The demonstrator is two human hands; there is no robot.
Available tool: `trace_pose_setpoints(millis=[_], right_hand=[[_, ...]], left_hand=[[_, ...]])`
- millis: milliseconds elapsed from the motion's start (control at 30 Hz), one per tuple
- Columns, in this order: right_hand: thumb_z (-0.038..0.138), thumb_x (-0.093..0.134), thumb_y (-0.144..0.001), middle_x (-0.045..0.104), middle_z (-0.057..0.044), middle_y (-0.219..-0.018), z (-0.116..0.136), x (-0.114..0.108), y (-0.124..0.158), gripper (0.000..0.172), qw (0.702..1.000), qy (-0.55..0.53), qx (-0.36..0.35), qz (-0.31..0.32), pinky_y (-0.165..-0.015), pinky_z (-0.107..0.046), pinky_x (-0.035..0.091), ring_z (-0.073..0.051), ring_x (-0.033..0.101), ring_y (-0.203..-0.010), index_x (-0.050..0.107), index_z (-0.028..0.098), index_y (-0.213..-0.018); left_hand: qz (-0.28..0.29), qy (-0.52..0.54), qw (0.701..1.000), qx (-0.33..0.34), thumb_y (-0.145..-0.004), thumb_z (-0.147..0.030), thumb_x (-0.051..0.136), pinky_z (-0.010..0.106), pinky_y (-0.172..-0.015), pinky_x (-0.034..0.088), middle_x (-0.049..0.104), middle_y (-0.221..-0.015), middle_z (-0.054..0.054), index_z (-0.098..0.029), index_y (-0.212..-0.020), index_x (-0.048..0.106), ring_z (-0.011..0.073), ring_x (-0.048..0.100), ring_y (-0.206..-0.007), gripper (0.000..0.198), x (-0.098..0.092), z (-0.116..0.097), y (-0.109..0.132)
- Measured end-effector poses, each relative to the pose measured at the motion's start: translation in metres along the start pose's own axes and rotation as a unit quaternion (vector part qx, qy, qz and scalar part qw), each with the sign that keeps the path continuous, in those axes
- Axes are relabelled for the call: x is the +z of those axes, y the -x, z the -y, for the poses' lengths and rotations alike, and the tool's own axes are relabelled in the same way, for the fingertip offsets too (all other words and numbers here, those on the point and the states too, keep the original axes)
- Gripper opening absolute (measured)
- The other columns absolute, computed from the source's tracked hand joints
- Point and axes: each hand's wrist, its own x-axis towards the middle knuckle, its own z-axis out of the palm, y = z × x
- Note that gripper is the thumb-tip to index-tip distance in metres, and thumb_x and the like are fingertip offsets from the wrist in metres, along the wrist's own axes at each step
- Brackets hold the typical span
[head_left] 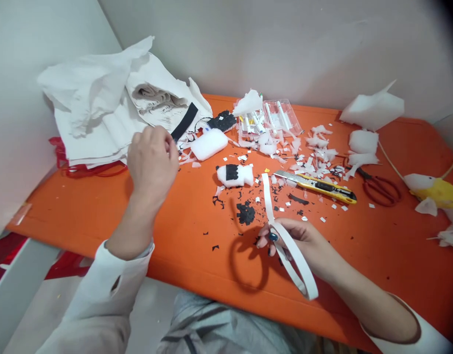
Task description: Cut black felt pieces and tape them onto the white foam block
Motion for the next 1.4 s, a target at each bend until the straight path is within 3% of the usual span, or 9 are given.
trace_pose_setpoints(millis=[133,300,367,500,633,733,933,1133,1400], right_hand=[[0.051,0.07,-0.079,0.069,-0.004,-0.08,0.001,-0.001,0.002,0.035,1.0,0.015,0.004,-0.025,-0.049,-0.021,0.037,-0.01,0.054,-0.059,0.071,0.02,-0.095],[0.051,0.066,-0.083,0.059,0.0,-0.068,0.003,-0.017,0.002,0.035,0.992,0.054,-0.066,-0.09,-0.052,-0.022,0.037,-0.01,0.048,-0.058,0.074,0.02,-0.099],[0.052,0.067,-0.081,0.055,0.001,-0.065,0.005,-0.026,0.002,0.036,0.987,0.053,-0.093,-0.122,-0.055,-0.024,0.037,-0.012,0.047,-0.059,0.073,0.021,-0.1],[0.056,0.066,-0.08,0.046,0.002,-0.056,0.013,-0.036,0.005,0.038,0.976,0.055,-0.138,-0.157,-0.052,-0.027,0.033,-0.013,0.041,-0.054,0.072,0.022,-0.095],[0.055,0.063,-0.082,0.041,0.004,-0.049,0.019,-0.039,0.008,0.035,0.98,0.055,-0.135,-0.134,-0.047,-0.027,0.024,-0.012,0.032,-0.047,0.07,0.022,-0.092],[0.054,0.065,-0.082,0.044,0.003,-0.05,0.023,-0.044,0.011,0.033,0.986,0.066,-0.11,-0.106,-0.048,-0.027,0.026,-0.011,0.035,-0.047,0.069,0.022,-0.09],[0.055,0.063,-0.084,0.052,0.0,-0.055,0.028,-0.062,0.015,0.033,0.992,0.107,-0.053,-0.052,-0.05,-0.028,0.027,-0.013,0.043,-0.052,0.066,0.023,-0.088],[0.054,0.061,-0.085,0.05,0.001,-0.054,0.026,-0.066,0.015,0.031,0.989,0.074,-0.045,-0.122,-0.047,-0.029,0.022,-0.012,0.036,-0.048,0.06,0.023,-0.083],[0.059,0.06,-0.083,0.047,0.002,-0.049,0.026,-0.058,0.011,0.037,0.99,0.063,-0.03,-0.12,-0.045,-0.029,0.016,-0.01,0.028,-0.044,0.058,0.022,-0.08]], left_hand=[[-0.041,0.012,0.999,0.027,-0.092,-0.028,0.051,0.051,-0.102,0.023,0.047,-0.125,0.007,-0.023,-0.133,0.043,0.0311,0.034,-0.124,0.042,-0.006,-0.003,0.005],[-0.006,0.019,0.985,0.173,-0.093,-0.021,0.045,0.047,-0.098,0.03,0.055,-0.123,0.011,-0.021,-0.133,0.044,0.028,0.046,-0.117,0.04,0.004,-0.048,0.027],[0.063,0.049,0.964,0.253,-0.092,-0.017,0.042,0.044,-0.095,0.034,0.06,-0.116,0.01,-0.021,-0.126,0.05,0.0253,0.053,-0.11,0.035,0.011,-0.062,0.03],[0.202,0.161,0.913,0.317,-0.094,-0.018,0.037,0.04,-0.09,0.038,0.066,-0.106,0.01,-0.018,-0.113,0.059,0.0231,0.058,-0.098,0.029,0.021,-0.074,0.028],[0.314,0.348,0.849,0.242,-0.101,-0.028,0.021,0.033,-0.081,0.044,0.067,-0.084,0.007,-0.017,-0.103,0.062,0.0177,0.06,-0.082,0.042,0.023,-0.074,0.035],[0.387,0.341,0.836,0.187,-0.101,-0.03,0.028,0.027,-0.073,0.044,0.065,-0.08,0.004,-0.017,-0.099,0.061,0.0151,0.06,-0.075,0.036,0.023,-0.071,0.041],[0.396,0.154,0.858,0.288,-0.095,-0.024,0.049,0.03,-0.079,0.042,0.066,-0.1,0.007,-0.019,-0.097,0.065,0.0186,0.056,-0.089,0.017,0.028,-0.059,0.036],[0.425,0.146,0.832,0.324,-0.094,-0.028,0.054,0.029,-0.079,0.041,0.062,-0.103,0.006,-0.021,-0.103,0.066,0.0189,0.055,-0.093,0.017,0.034,-0.057,0.039],[0.404,0.15,0.835,0.343,-0.094,-0.032,0.053,0.03,-0.081,0.041,0.06,-0.096,0.008,-0.018,-0.103,0.065,0.0204,0.053,-0.092,0.02,0.04,-0.058,0.049]])
